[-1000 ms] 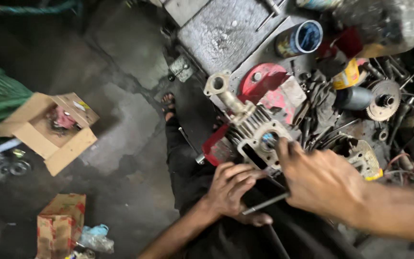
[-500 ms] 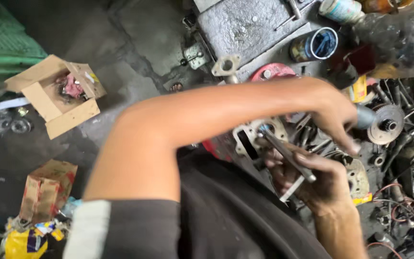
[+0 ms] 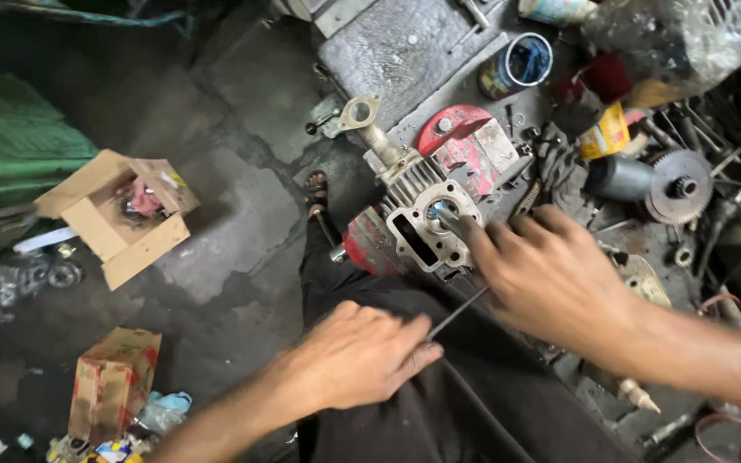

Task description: The person uses a T-handle wrench to tighten bolts on a cylinder head clamped in a bench vise. They then remove the cylinder head, place it on the workbench, and handle a small metal component before returning the head to the vise.

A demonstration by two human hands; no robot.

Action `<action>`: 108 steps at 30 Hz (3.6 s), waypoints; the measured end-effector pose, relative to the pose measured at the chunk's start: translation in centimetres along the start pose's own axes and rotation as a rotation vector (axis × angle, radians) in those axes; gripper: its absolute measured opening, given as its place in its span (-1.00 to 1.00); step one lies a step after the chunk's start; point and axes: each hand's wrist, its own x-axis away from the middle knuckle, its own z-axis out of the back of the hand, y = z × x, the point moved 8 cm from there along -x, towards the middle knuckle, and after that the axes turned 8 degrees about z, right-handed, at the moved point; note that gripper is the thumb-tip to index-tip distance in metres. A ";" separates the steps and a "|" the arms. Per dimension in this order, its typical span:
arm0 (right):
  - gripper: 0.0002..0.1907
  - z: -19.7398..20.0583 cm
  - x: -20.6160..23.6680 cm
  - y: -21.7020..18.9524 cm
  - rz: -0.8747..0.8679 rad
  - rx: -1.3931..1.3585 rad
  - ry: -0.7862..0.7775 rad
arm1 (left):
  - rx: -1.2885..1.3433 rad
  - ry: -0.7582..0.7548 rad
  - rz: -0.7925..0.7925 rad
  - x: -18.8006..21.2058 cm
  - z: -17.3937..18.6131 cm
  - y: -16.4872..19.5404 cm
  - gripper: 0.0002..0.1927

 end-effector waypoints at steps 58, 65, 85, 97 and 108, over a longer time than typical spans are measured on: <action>-0.39 -12.0 1.9 0.1 -1.012 -2.419 0.139 | -0.128 -0.025 -0.277 -27.6 11.2 7.7 -0.02; -0.53 -13.0 8.3 3.7 -0.928 -2.229 0.673 | 0.183 0.838 -0.587 -10.4 18.7 6.3 -0.27; -0.40 0.2 -0.8 -1.2 0.237 0.318 -0.046 | 0.490 0.580 -0.095 -2.2 4.0 3.2 -0.67; -0.58 -4.3 -0.9 -0.9 0.055 0.082 -0.539 | 0.383 1.086 -0.287 2.3 -1.1 -2.9 -0.40; -0.47 -10.5 3.5 2.6 -0.853 -1.112 -0.334 | 0.195 0.955 -0.486 -6.2 14.7 -0.4 -0.18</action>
